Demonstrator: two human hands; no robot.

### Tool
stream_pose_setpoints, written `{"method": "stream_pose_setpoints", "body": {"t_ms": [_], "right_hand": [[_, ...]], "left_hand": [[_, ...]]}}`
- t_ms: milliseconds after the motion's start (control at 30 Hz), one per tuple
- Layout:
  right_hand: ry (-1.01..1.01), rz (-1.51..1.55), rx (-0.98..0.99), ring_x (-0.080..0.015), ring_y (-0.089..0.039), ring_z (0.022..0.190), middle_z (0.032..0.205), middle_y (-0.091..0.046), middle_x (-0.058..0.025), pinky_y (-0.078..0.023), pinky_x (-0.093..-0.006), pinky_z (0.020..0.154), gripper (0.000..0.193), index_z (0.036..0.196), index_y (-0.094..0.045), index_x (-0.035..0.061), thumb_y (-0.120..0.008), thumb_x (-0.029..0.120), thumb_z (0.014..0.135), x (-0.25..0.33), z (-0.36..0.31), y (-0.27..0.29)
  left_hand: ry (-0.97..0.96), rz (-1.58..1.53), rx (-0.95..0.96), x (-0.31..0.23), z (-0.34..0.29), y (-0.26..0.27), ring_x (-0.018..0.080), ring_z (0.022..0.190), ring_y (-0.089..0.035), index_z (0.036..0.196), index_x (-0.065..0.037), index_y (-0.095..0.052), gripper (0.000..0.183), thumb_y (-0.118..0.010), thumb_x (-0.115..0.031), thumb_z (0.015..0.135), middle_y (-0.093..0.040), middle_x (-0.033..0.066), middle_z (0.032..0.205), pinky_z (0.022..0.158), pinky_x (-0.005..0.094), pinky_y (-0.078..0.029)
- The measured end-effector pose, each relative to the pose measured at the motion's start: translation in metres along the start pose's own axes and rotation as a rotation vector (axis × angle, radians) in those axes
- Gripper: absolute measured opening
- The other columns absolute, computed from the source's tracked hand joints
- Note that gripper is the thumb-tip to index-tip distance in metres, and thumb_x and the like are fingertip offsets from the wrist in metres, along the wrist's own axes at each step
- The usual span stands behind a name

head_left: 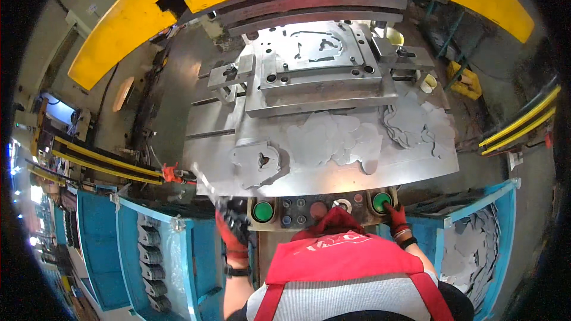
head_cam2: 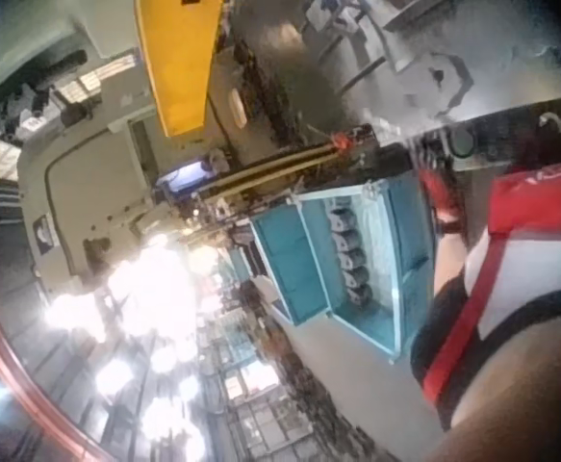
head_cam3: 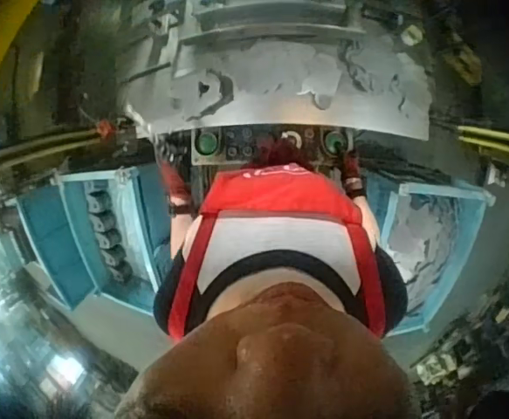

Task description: Operator picks up metal blanks, places them into a stamping press, activates the machine, and removes the formed part for trimming.

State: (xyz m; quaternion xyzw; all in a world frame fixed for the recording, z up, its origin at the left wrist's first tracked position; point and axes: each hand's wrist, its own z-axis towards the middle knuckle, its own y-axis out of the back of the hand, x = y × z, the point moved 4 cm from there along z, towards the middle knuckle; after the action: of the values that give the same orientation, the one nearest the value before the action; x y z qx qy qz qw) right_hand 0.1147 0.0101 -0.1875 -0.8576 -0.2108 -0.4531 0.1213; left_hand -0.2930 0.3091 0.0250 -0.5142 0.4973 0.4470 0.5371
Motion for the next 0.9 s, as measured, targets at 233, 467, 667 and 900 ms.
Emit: {"method": "stream_pose_setpoints", "body": {"t_ms": [233, 467, 667, 900], "right_hand": [[-0.087, 0.117, 0.029, -0.0219, -0.057, 0.082, 0.1, -0.055, -0.0086, -0.049, -0.0336, 0.065, 0.05, 0.111, -0.044, 0.0092, -0.071, 0.022, 0.071, -0.012, 0.002, 0.007], [-0.002, -0.071, -0.065, -0.0224, -0.05, 0.099, 0.107, -0.052, -0.0103, -0.044, -0.0391, 0.075, 0.052, 0.117, -0.043, 0.0073, -0.066, 0.027, 0.075, -0.009, -0.014, 0.017], [0.511, -0.571, -0.349, -0.0299, -0.049, 0.101, 0.112, -0.052, -0.0186, -0.038, -0.0365, 0.088, 0.046, 0.113, -0.048, -0.002, -0.063, 0.024, 0.078, 0.056, -0.052, 0.02], [0.807, -0.441, -0.18, -0.0298, -0.047, 0.105, 0.111, -0.053, -0.0153, -0.034, -0.0363, 0.093, 0.037, 0.112, -0.05, 0.0009, -0.059, 0.017, 0.08, 0.179, -0.078, -0.046]], "left_hand": [[0.433, -0.236, 0.579, -0.071, 0.066, -0.202, 0.0083, 0.045, -0.045, 0.095, -0.007, -0.056, 0.045, -0.038, -0.048, 0.088, -0.051, -0.0011, 0.062, 0.036, 0.0202, -0.033], [0.359, -0.156, 0.702, -0.051, 0.158, -0.305, 0.0118, 0.041, -0.047, 0.083, -0.007, -0.055, 0.049, -0.04, -0.053, 0.086, -0.049, 0.0007, 0.053, 0.036, 0.0234, -0.038], [0.266, -0.196, 0.626, -0.067, 0.144, -0.294, 0.0125, 0.035, -0.043, 0.075, -0.009, -0.054, 0.049, -0.042, -0.056, 0.083, -0.049, 0.0012, 0.053, 0.033, 0.0247, -0.037], [0.311, -0.088, 0.433, -0.104, 0.057, -0.184, 0.0065, 0.04, -0.04, 0.08, -0.013, -0.054, 0.04, -0.04, -0.05, 0.087, -0.047, -0.0022, 0.055, 0.034, 0.0188, -0.03]]}}
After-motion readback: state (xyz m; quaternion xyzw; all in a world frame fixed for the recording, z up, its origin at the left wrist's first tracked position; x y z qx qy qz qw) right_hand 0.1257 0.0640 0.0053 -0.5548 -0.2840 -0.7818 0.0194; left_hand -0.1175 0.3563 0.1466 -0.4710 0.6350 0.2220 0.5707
